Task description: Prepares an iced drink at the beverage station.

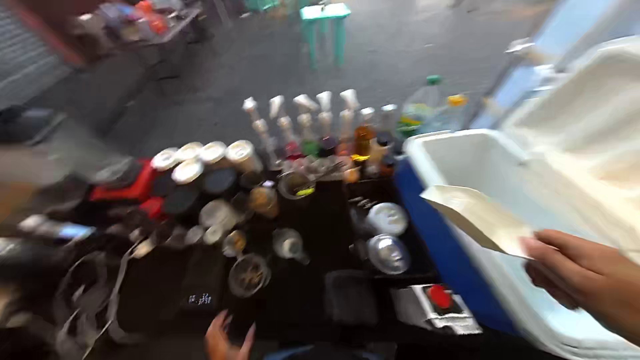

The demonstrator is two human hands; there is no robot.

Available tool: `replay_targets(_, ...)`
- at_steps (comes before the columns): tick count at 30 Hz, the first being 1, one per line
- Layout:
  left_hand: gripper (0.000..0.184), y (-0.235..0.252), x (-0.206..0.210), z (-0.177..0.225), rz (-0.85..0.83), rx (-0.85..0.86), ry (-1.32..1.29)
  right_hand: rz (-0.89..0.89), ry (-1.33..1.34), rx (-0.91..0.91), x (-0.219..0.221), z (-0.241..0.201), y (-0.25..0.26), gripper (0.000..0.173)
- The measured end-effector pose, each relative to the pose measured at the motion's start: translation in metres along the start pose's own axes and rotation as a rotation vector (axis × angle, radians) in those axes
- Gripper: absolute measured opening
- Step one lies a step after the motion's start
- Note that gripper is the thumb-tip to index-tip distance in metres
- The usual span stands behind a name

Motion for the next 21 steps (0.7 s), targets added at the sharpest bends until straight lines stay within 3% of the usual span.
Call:
replay_targets(3, 0.098, 0.031, 0.006, -0.003, 0.073, -0.097, -0.113, -0.227, 0.018, -0.073, 0.060, -0.046, -0.042, 0.038)
replay_targets(8, 0.100, 0.056, 0.001, -0.004, 0.067, -0.081, -0.213, -0.356, 0.082, -0.139, 0.217, -0.066, -0.095, 0.036)
replay_targets(11, 0.092, 0.057, -0.002, -0.006, 0.066, -0.023, -0.261, -0.384, -0.001, -0.147, 0.282, -0.071, -0.106, 0.035)
replay_targets(15, 0.089, 0.048, -0.013, -0.017, 0.043, -0.017, -0.298, -0.465, -0.213, -0.099, 0.320, -0.091, -0.107, 0.036)
replay_targets(21, 0.091, 0.044, -0.017, -0.033, -0.006, -0.029, -0.341, -0.446, -0.302, -0.084, 0.331, -0.102, -0.112, 0.036)
Point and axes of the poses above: each hand's wrist, its own y-axis towards the middle knuckle, its own x-axis out of the palm, z = x × y, the point moved 4 cm from there along y, towards the middle knuckle, and after that the axes turned 10 degrees about z, right-handed, at the moved point
